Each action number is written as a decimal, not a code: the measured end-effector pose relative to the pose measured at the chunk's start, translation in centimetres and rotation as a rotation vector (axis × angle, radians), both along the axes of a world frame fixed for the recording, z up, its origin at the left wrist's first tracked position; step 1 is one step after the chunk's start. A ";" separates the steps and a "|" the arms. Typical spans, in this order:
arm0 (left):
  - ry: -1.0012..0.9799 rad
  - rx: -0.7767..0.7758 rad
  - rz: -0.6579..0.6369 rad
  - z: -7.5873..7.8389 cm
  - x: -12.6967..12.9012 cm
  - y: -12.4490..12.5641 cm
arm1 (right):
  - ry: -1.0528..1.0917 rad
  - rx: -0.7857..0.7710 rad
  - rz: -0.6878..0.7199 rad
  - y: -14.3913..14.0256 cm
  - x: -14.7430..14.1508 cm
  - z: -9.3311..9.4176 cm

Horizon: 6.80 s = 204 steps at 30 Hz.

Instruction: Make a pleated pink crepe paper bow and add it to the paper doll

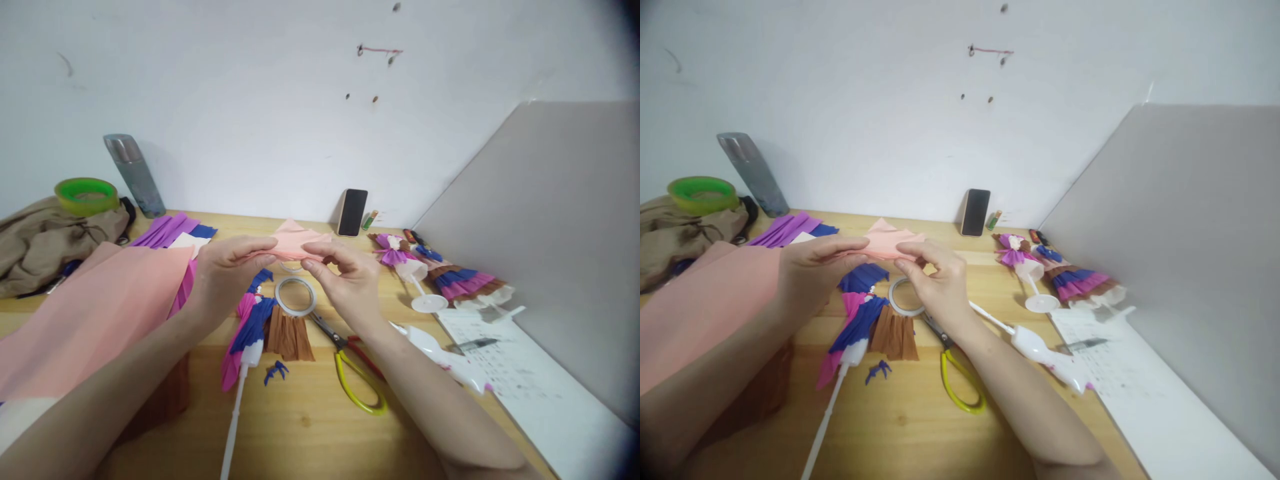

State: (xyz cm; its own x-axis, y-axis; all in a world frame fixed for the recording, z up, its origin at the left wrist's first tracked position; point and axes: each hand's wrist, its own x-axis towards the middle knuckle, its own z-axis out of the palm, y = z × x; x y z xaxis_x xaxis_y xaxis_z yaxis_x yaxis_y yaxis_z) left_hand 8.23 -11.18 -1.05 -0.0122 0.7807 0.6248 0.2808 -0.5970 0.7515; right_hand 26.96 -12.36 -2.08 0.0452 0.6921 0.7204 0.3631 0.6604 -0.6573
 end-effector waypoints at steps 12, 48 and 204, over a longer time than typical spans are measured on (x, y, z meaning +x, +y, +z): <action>0.045 0.081 0.039 0.1 0.4 -0.4 | -0.128 0.052 -0.040 -0.1 0.0 0.2; -0.221 -0.266 -0.092 0.8 1.1 -0.7 | 0.276 -0.218 0.082 0.4 -0.1 0.2; -0.059 -0.488 -0.375 0.2 0.7 0.2 | -0.322 -0.188 0.099 0.4 0.2 -0.1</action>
